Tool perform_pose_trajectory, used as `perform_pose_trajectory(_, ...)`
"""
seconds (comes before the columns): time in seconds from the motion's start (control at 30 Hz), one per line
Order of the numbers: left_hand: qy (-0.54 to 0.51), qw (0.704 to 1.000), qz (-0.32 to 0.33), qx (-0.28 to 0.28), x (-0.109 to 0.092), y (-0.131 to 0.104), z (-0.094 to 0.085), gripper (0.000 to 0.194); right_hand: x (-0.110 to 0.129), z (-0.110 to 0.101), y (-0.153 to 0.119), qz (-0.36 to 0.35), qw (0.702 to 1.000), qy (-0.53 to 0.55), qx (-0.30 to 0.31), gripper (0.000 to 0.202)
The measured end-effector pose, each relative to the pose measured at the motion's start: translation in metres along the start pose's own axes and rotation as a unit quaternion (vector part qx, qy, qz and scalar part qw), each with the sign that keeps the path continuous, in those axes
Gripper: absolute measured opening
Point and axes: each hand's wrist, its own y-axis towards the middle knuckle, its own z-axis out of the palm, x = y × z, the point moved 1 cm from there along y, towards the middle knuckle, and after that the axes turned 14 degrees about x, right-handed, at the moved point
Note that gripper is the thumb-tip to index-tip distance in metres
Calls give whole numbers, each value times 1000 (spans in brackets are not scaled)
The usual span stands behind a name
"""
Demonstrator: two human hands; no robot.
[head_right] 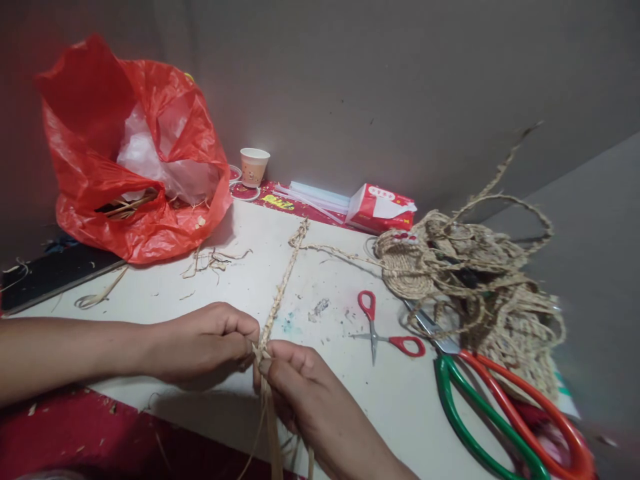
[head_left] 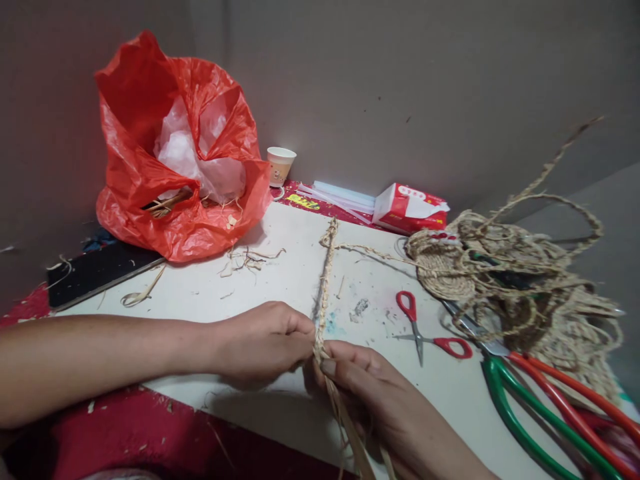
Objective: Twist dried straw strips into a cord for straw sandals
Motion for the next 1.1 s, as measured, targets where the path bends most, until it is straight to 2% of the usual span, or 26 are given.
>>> perform_pose_trajectory(0.13, -74, 997, -13, 33, 1, 3, -2, 20, 5, -3, 0, -9, 998, -54, 34, 29)
perform_pose_trajectory(0.23, -110, 992, -41, 50, 3, 2, -3, 20, 5, -3, 0, -32, 990, -139, 16, 24)
perform_pose_trajectory(0.3, -118, 991, -44, 51, 7, 3, -2, 20, 1, -4, 0, -44, 971, -234, -26, 24)
perform_pose_trajectory(0.37, -121, 991, -26, 46, 10, 4, -1, 20, -2, -4, -1, -47, 937, -340, -70, 24)
perform_pose_trajectory(0.47, -121, 992, -15, 36, 14, 6, 0, 17, -6, -2, -3, -50, 886, -452, -94, 22)
perform_pose_trajectory(0.53, -107, 994, -25, 23, 14, 7, 1, 16, -6, -1, -4, -45, 864, -491, -103, 23)
perform_pose_trajectory(0.7, -48, 998, -38, -12, 13, 4, 2, 16, -1, 1, -8, -23, 841, -528, -112, 30)
perform_pose_trajectory(0.8, -45, 999, -24, -20, 12, 3, 4, 23, 2, 1, -12, -9, 829, -544, -126, 32)
perform_pose_trajectory(0.87, -44, 999, -15, -21, 11, 2, 5, 26, 5, 2, -14, -8, 838, -530, -128, 33)
perform_pose_trajectory(1.0, -33, 999, -16, -22, 13, 1, 7, 21, 10, 6, -15, -19, 891, -445, -91, 35)
perform_pose_trajectory(1.1, -22, 999, -11, -22, 16, 1, 7, 19, 13, 5, -14, -4, 909, -410, -73, 35)
